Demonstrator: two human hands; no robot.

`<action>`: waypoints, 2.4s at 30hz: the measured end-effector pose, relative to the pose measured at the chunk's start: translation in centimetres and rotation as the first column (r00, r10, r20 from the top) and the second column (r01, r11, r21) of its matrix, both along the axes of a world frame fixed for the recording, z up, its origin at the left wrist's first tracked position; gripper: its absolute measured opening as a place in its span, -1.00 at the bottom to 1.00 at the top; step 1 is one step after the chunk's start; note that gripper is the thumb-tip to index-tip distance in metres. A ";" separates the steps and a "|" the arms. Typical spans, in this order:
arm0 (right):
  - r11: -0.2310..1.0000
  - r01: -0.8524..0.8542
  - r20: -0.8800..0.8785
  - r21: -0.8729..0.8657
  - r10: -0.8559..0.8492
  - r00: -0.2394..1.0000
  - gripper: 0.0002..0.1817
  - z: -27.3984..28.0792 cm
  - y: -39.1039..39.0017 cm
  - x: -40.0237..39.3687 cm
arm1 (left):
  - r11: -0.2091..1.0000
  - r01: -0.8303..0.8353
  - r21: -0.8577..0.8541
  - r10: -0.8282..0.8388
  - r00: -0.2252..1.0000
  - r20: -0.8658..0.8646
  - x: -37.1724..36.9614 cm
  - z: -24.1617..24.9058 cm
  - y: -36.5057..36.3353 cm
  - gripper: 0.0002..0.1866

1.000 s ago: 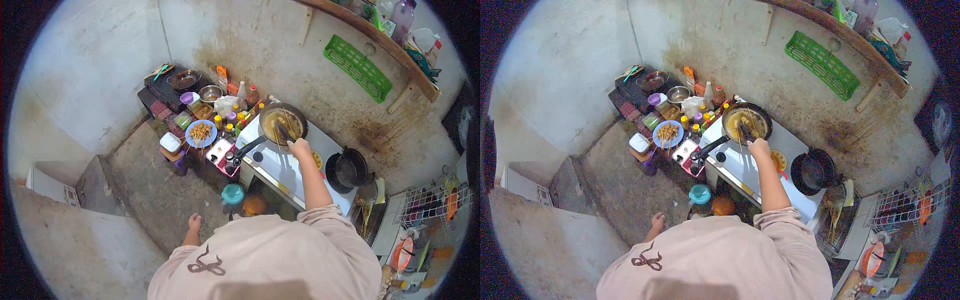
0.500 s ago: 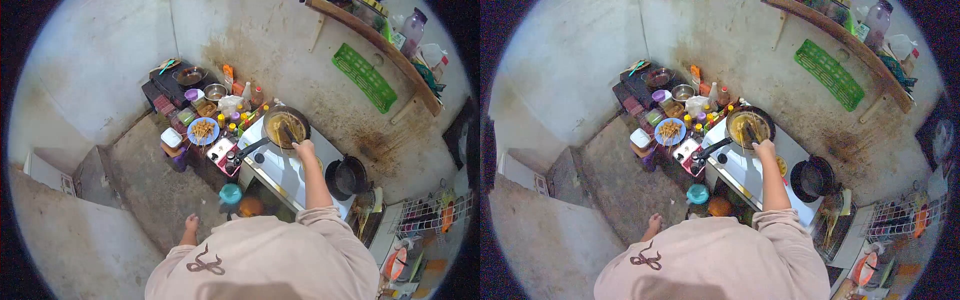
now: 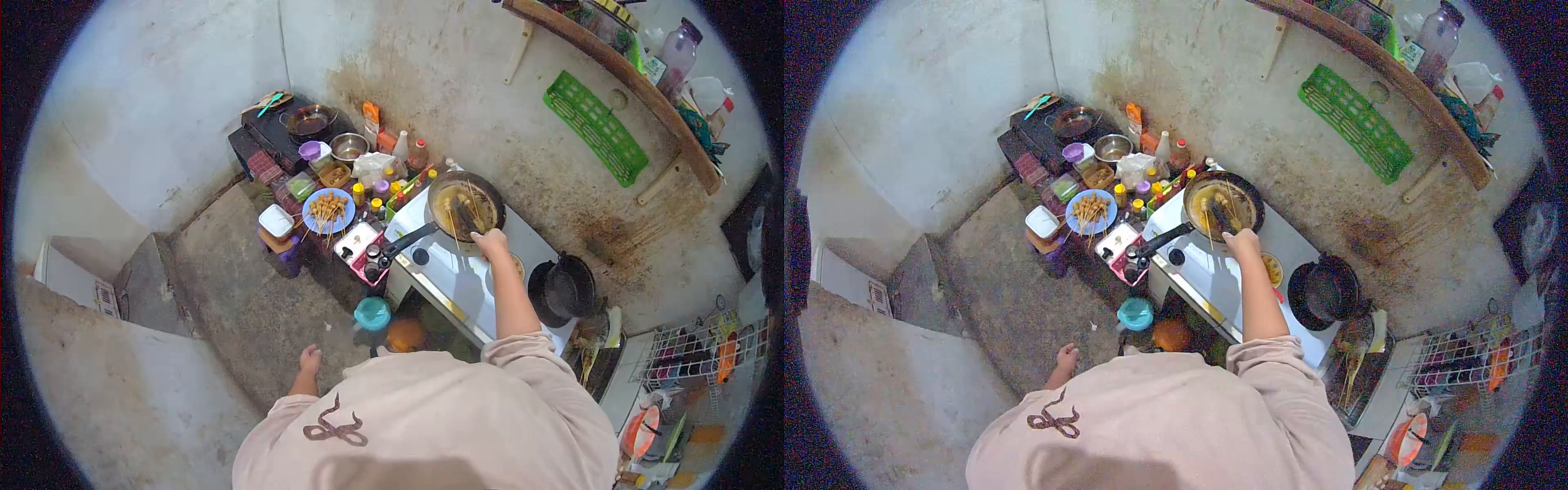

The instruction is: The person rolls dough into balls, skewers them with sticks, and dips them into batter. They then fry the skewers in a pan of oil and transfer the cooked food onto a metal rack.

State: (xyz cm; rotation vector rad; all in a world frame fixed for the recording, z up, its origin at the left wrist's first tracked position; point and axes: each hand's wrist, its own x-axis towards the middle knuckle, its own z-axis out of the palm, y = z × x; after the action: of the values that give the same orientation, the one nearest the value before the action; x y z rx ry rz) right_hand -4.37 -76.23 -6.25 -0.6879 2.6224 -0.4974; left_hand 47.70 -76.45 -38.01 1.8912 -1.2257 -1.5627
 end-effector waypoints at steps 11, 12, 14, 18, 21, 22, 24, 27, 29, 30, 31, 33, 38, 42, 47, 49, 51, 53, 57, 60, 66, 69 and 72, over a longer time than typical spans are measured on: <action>0.999 0.025 0.088 -0.023 -0.023 0.996 -0.52 2.1 0.8 0.3 | 0.998 -0.025 0.054 0.027 0.999 -0.033 -0.8 4.1 0.1 -0.63; 0.998 -0.005 0.032 -0.060 0.007 0.999 -0.53 1.0 1.0 -0.3 | 0.998 -0.043 0.042 0.045 0.997 -0.059 -0.7 3.5 0.0 -0.63; 0.996 -0.061 -0.050 -0.062 0.058 0.997 -0.53 1.0 1.3 0.0 | 0.997 -0.075 0.019 0.077 0.991 -0.112 0.1 -0.3 -0.5 -0.63; 0.992 -0.118 -0.188 -0.047 0.107 0.976 -0.56 1.8 1.7 2.0 | 0.999 -0.039 0.023 0.040 0.998 -0.045 -1.0 2.0 -0.8 -0.64; 0.993 -0.108 -0.218 -0.056 0.093 0.971 -0.54 1.3 1.6 1.4 | 0.999 0.011 -0.041 -0.013 0.998 -0.055 -1.7 0.5 -1.7 -0.63; 0.994 -0.083 -0.216 -0.064 0.068 0.974 -0.54 1.2 1.8 1.3 | 0.997 0.037 -0.072 -0.042 0.996 -0.076 -1.6 -1.4 -2.0 -0.63; 0.997 -0.067 -0.212 -0.049 0.055 0.976 -0.52 1.4 2.1 1.6 | 0.997 0.045 -0.070 -0.052 0.994 -0.095 -2.0 -1.1 -2.5 -0.63; 0.995 -0.100 -0.201 0.030 0.104 0.974 -0.52 3.2 2.3 3.4 | 1.000 0.023 0.000 -0.023 0.997 -0.078 -3.8 3.1 -2.4 -0.62; 0.987 -0.131 -0.178 0.097 0.147 0.973 -0.54 4.0 2.0 4.9 | 0.999 0.049 0.007 -0.049 0.998 -0.045 -4.0 3.8 -2.5 -0.61; 0.980 -0.166 -0.217 0.113 0.187 0.958 -0.58 4.1 1.8 5.5 | 1.000 0.025 0.005 -0.024 0.998 -0.064 -4.1 4.3 -2.3 -0.61; 0.979 -0.165 -0.219 0.120 0.188 0.957 -0.59 3.8 1.6 5.7 | 1.000 0.001 0.003 -0.001 0.997 -0.083 -4.3 4.9 -2.1 -0.61; 0.978 -0.161 -0.224 0.134 0.188 0.956 -0.60 2.9 1.1 5.5 | 1.000 0.009 0.010 -0.008 0.994 -0.108 -4.1 5.4 -2.6 -0.61; 0.988 -0.114 -0.171 0.109 0.131 0.977 -0.60 2.8 0.4 4.6 | 1.000 0.005 0.015 -0.003 0.989 -0.146 -3.3 4.8 -2.5 -0.63; 0.996 -0.055 -0.134 0.069 0.063 0.989 -0.58 4.1 1.1 4.6 | 0.997 -0.026 0.077 0.039 0.985 -0.166 -2.6 4.8 -2.1 -0.61; 0.984 -0.140 -0.202 0.111 0.161 0.966 -0.57 3.1 0.8 4.5 | 0.998 0.033 -0.044 -0.037 0.994 -0.103 -1.4 2.2 -1.8 -0.60; 0.979 -0.161 -0.211 0.121 0.184 0.960 -0.57 2.5 0.4 4.4 | 0.998 0.017 -0.052 -0.024 0.990 -0.136 -1.3 2.3 -1.9 -0.60; 0.979 -0.161 -0.216 0.126 0.186 0.959 -0.57 1.7 0.0 4.2 | 1.000 0.013 -0.018 -0.015 0.992 -0.125 -1.1 2.7 -1.7 -0.61; 0.990 -0.129 -0.241 0.064 0.140 0.960 -0.57 0.9 -0.2 3.7 | 1.000 0.018 -0.009 -0.019 0.991 -0.129 -1.1 3.2 -1.9 -0.61; 0.993 -0.023 0.024 -0.117 0.026 0.999 -0.59 -1.1 -0.3 1.0 | 0.999 0.039 -0.034 -0.043 0.990 -0.137 0.0 -0.7 -2.8 -0.61; 0.953 0.186 0.300 -0.240 -0.110 0.948 -0.57 -0.5 0.8 0.7 | 0.995 0.079 -0.064 -0.083 0.995 -0.063 0.2 -0.9 -2.4 -0.62; 0.989 0.062 0.079 -0.138 -0.052 0.996 -0.51 0.6 1.9 1.0 | 0.998 -0.026 0.065 0.033 0.994 -0.109 -0.5 2.6 -0.7 -0.62; 0.998 -0.016 -0.145 -0.069 0.006 0.989 -0.49 0.4 2.0 1.3 | 0.998 -0.027 0.057 0.032 0.996 -0.082 -0.9 4.8 -0.2 -0.63; 0.999 -0.034 -0.150 0.027 0.038 0.988 -0.49 3.2 1.9 3.4 | 1.000 -0.006 0.003 0.007 0.998 -0.058 -0.7 3.3 -0.4 -0.63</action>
State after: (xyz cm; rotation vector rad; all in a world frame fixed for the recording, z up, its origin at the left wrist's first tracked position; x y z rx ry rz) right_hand -0.93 -74.29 -3.08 -0.7924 2.7456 -0.4164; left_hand 47.02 -76.87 -34.68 1.8369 -1.1919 -1.6054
